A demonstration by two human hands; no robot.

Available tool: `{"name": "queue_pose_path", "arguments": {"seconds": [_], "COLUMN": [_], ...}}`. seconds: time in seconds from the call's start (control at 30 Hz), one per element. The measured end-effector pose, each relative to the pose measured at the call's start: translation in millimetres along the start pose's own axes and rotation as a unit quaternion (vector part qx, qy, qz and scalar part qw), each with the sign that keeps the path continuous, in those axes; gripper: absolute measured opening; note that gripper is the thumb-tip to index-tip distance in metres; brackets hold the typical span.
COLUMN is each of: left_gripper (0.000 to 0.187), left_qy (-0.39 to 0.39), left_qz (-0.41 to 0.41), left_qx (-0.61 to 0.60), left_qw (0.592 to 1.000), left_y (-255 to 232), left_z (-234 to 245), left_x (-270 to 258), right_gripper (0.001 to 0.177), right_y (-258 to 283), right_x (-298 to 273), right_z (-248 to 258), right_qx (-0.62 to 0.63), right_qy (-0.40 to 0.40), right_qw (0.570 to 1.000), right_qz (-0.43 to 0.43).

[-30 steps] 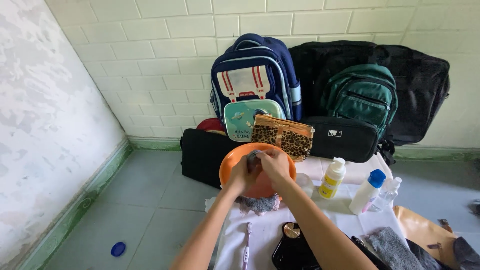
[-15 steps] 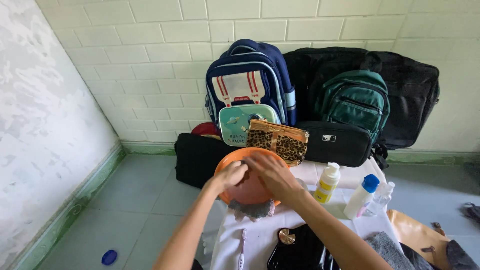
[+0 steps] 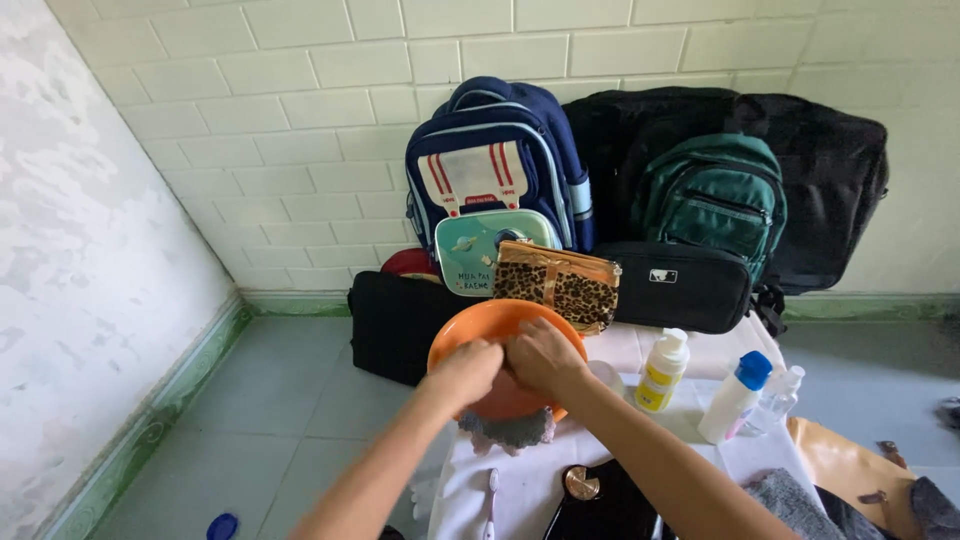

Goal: Cleaning and brushing a black leather handbag using specialized solutions and tools.

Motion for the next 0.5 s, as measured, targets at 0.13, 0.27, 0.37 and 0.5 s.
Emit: {"name": "queue_pose_path", "arguments": {"seconds": [0.13,0.27,0.37,0.5], "left_gripper": [0.014,0.006,0.027,0.044], "left_qy": [-0.383,-0.249,-0.093,0.061], "left_qz": [-0.159,-0.113,-0.014,0.147], "left_qx": [0.335,0.263,0.073,-0.578], "left_qw": [0.846,0.925,0.993,0.8], "left_y": [-34,-16,21,-4], "left_z": [10,14,-6,39], "left_x": [-12,3,23,-15], "right_gripper": [0.034,0.037,0.042,0.064], "right_y": [-30,-42,-47,-27], "right_x": [-23,-22,-18,-17], "right_z": [-65,-25,29,70], "right_qx": [0.2,0.318,0.341,0.295], "right_qy": [0.25,0.251,0.144,-0.045], "right_qw": [0.924,0.872,0.877,0.939], "right_qz": [-0.21,-0.275,-0.307,-0.173]}}
Point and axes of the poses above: each hand's wrist, its own x-axis towards the middle knuckle, its own z-axis out of the back of the hand, y = z × x, the point moved 10 cm from there along x, towards the middle knuckle, and after that the axes turned 3 degrees about -y, right-handed, at the moved point
